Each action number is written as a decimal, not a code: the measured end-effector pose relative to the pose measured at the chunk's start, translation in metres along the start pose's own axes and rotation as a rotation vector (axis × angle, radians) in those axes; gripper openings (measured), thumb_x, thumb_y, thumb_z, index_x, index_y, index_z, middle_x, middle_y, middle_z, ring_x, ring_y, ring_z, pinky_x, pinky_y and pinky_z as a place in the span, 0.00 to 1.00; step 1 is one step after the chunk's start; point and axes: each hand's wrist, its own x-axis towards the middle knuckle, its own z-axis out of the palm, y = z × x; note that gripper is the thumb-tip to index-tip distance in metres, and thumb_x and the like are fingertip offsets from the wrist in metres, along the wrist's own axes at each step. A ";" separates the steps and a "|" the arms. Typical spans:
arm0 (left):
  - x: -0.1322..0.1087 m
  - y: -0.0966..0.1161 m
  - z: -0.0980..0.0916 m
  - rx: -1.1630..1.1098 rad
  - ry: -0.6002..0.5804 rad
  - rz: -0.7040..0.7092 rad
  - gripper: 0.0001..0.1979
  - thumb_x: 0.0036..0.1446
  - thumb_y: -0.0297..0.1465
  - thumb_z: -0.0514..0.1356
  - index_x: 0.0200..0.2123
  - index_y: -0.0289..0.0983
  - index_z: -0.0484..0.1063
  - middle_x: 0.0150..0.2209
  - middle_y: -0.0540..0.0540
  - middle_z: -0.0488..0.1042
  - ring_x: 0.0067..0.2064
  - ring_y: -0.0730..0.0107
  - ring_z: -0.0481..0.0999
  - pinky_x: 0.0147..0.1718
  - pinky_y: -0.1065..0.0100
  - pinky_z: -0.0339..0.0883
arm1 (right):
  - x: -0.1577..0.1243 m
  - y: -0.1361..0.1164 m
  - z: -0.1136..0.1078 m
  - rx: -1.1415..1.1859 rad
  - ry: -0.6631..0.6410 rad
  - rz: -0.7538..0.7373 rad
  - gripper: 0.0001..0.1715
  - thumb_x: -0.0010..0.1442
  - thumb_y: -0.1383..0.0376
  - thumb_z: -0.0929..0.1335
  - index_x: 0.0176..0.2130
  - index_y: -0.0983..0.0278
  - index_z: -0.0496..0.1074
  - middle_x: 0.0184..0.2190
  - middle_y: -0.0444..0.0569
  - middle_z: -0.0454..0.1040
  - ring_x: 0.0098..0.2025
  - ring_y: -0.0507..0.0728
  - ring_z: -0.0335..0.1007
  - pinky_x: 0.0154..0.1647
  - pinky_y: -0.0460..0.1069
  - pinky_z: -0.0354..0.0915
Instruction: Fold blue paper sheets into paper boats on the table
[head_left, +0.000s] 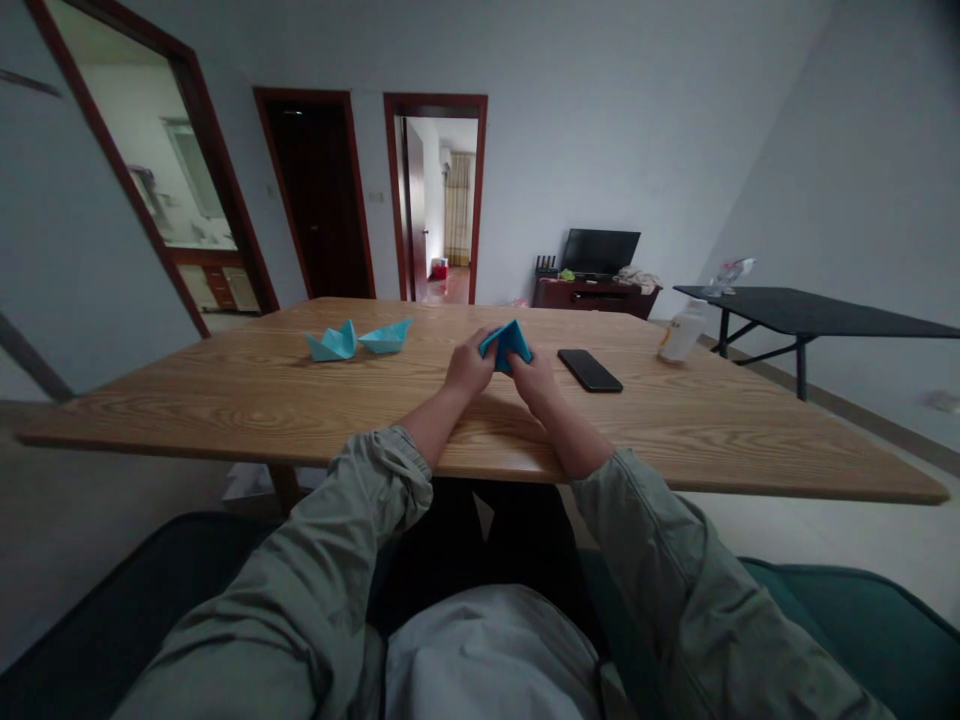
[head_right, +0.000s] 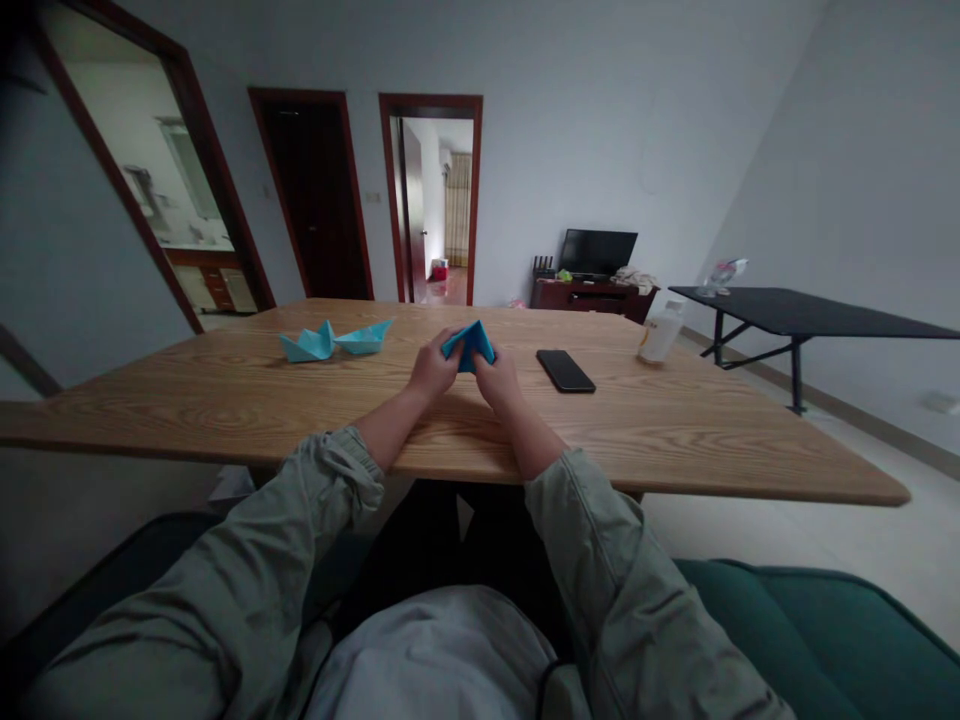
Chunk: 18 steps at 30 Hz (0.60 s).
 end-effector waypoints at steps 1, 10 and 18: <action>0.001 -0.002 0.000 -0.025 0.014 -0.021 0.15 0.60 0.30 0.56 0.49 0.38 0.74 0.47 0.44 0.77 0.49 0.63 0.75 0.52 0.64 0.66 | 0.001 0.001 -0.001 0.005 0.009 0.019 0.18 0.49 0.56 0.68 0.36 0.67 0.74 0.30 0.46 0.73 0.36 0.57 0.70 0.41 0.56 0.72; 0.013 -0.011 -0.002 -0.495 0.090 -0.468 0.15 0.52 0.31 0.62 0.45 0.37 0.73 0.42 0.45 0.75 0.40 0.68 0.74 0.36 0.64 0.74 | 0.002 -0.001 -0.004 -0.022 0.024 0.072 0.34 0.49 0.67 0.65 0.57 0.61 0.65 0.43 0.50 0.74 0.40 0.57 0.73 0.37 0.56 0.75; 0.012 -0.004 -0.005 -0.646 0.047 -0.544 0.20 0.48 0.23 0.60 0.47 0.37 0.71 0.38 0.47 0.75 0.36 0.73 0.75 0.42 0.59 0.73 | -0.007 -0.004 -0.012 -0.580 -0.115 -0.324 0.39 0.52 0.71 0.63 0.63 0.63 0.62 0.59 0.55 0.67 0.58 0.65 0.65 0.61 0.61 0.60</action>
